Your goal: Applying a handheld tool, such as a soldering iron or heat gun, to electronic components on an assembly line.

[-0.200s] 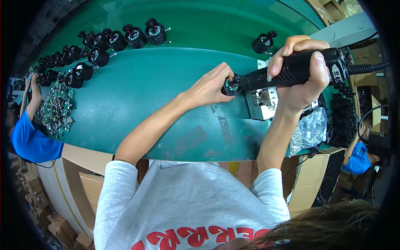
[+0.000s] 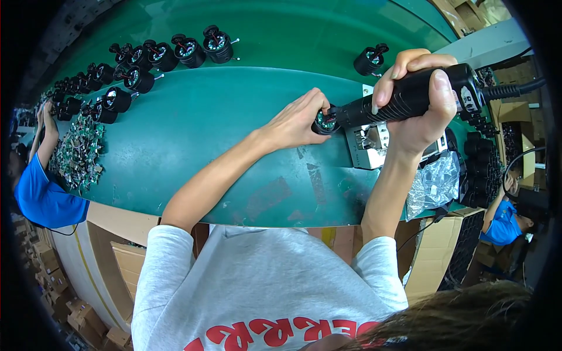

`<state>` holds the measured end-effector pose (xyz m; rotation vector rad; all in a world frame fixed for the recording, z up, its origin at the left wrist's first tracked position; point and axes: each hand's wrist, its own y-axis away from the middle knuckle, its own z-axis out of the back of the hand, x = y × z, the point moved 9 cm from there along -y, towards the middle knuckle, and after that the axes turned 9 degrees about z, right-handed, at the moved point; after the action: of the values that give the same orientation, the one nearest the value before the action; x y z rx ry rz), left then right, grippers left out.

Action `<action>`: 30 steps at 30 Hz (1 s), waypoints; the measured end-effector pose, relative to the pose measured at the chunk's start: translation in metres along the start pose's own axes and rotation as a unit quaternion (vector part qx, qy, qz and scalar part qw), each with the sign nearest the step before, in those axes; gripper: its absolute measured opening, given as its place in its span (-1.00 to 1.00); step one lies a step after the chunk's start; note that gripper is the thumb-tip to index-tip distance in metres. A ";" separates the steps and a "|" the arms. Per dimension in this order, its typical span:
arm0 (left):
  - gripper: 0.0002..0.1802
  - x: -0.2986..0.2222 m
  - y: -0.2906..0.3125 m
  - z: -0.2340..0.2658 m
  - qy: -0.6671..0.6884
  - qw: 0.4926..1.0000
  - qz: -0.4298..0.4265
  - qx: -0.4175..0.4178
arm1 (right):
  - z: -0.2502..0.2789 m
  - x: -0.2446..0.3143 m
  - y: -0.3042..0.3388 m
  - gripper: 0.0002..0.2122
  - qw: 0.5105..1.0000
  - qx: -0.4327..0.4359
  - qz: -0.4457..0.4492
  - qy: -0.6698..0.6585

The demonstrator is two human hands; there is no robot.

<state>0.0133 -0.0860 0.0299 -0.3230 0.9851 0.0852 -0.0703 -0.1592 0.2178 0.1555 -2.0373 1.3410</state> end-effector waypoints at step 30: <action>-0.24 0.009 -0.102 0.048 -0.046 0.969 -0.032 -0.241 | 0.042 0.039 -0.009 -0.85 0.987 -0.090 -0.032 0.126</action>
<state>0.0788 -0.1689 0.0708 -0.7892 0.8534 0.2815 -0.1151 -0.1891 0.2382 -0.0290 -1.9104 1.0726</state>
